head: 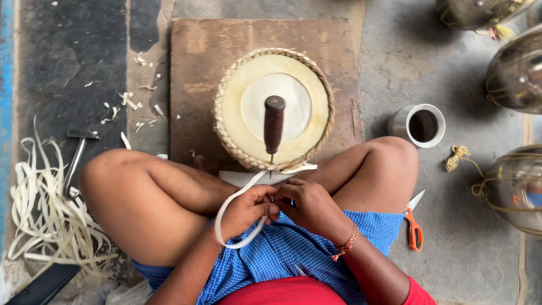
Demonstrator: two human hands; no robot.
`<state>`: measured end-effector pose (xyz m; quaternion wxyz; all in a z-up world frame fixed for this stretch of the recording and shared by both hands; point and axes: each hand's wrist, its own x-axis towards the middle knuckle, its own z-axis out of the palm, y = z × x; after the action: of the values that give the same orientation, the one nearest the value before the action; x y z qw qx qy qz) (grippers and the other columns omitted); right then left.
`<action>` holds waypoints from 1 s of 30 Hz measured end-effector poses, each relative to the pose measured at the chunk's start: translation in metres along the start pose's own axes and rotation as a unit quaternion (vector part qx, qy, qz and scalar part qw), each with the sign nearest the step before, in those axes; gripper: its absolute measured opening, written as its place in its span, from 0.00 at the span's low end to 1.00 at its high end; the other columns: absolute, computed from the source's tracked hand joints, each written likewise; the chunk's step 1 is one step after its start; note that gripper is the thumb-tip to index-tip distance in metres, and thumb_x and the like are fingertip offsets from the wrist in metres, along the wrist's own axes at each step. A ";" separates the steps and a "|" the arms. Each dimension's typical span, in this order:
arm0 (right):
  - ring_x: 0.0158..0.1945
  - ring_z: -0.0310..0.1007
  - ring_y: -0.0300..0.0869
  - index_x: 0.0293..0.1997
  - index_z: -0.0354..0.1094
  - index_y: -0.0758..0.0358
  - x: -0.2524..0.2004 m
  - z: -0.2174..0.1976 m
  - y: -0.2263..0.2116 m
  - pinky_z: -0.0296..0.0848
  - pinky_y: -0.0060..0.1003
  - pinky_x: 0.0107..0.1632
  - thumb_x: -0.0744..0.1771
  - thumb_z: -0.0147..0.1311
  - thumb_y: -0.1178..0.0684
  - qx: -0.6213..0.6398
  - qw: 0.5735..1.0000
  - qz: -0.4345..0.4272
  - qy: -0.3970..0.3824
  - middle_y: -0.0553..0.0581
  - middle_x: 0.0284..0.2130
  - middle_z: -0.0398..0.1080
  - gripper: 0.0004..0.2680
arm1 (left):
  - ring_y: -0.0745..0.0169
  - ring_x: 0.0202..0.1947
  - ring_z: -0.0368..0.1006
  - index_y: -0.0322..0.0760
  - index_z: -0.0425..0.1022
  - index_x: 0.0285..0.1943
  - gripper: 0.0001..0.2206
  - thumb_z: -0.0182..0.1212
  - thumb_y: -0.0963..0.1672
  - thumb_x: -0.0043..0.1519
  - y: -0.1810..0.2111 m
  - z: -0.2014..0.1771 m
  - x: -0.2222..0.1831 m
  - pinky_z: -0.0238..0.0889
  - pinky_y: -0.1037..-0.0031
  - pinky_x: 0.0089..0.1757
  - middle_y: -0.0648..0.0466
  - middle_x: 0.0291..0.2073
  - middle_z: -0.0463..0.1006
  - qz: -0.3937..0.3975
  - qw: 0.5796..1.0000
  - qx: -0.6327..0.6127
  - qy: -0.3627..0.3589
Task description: The person is repairing a drum by hand and using a punch tool to thread and tighten white strips through the drum's woven lacing.
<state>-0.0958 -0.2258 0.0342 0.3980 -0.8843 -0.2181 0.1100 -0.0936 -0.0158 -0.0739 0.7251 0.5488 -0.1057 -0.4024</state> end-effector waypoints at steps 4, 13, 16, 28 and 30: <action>0.34 0.77 0.52 0.36 0.76 0.62 -0.001 -0.001 0.000 0.74 0.45 0.38 0.62 0.60 0.57 0.004 0.998 0.058 0.024 0.59 0.31 0.75 0.03 | 0.73 0.31 0.72 0.30 0.75 0.57 0.13 0.58 0.42 0.67 0.012 0.008 0.001 0.68 0.81 0.35 0.54 0.33 0.80 -0.001 0.997 0.018 0.078; 0.32 0.76 0.49 0.39 0.74 0.64 0.019 -0.045 -0.017 0.74 0.41 0.35 0.66 0.60 0.54 -0.005 0.988 0.095 0.120 0.60 0.31 0.73 0.05 | 0.74 0.25 0.72 0.30 0.81 0.40 0.06 0.60 0.40 0.62 0.034 0.004 -0.003 0.67 0.81 0.30 0.56 0.28 0.81 0.023 0.955 0.100 0.278; 0.33 0.79 0.47 0.39 0.73 0.64 0.012 -0.038 -0.013 0.76 0.40 0.36 0.65 0.59 0.54 0.019 0.989 0.120 0.088 0.59 0.31 0.74 0.05 | 0.75 0.24 0.70 0.31 0.83 0.40 0.06 0.65 0.41 0.61 0.037 0.009 -0.001 0.64 0.79 0.28 0.54 0.22 0.78 -0.036 0.945 0.117 0.304; 0.35 0.80 0.48 0.39 0.74 0.65 -0.002 0.012 0.009 0.77 0.40 0.39 0.65 0.61 0.53 0.060 0.986 0.156 0.019 0.60 0.33 0.77 0.07 | 0.75 0.23 0.74 0.31 0.82 0.42 0.07 0.63 0.42 0.61 0.046 0.016 0.000 0.68 0.80 0.27 0.55 0.23 0.81 0.041 0.933 0.172 0.313; 0.35 0.80 0.48 0.39 0.74 0.65 -0.002 0.015 0.011 0.77 0.41 0.39 0.65 0.61 0.53 0.059 0.986 0.156 0.010 0.60 0.33 0.77 0.07 | 0.74 0.22 0.74 0.32 0.83 0.42 0.07 0.63 0.42 0.61 0.046 0.016 0.000 0.67 0.79 0.27 0.55 0.22 0.81 0.042 0.931 0.178 0.314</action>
<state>-0.0999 -0.2235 0.0156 0.4293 -0.8837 -0.0664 0.1742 -0.0818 -0.0239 -0.0275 0.6276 0.7625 0.0346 -0.1531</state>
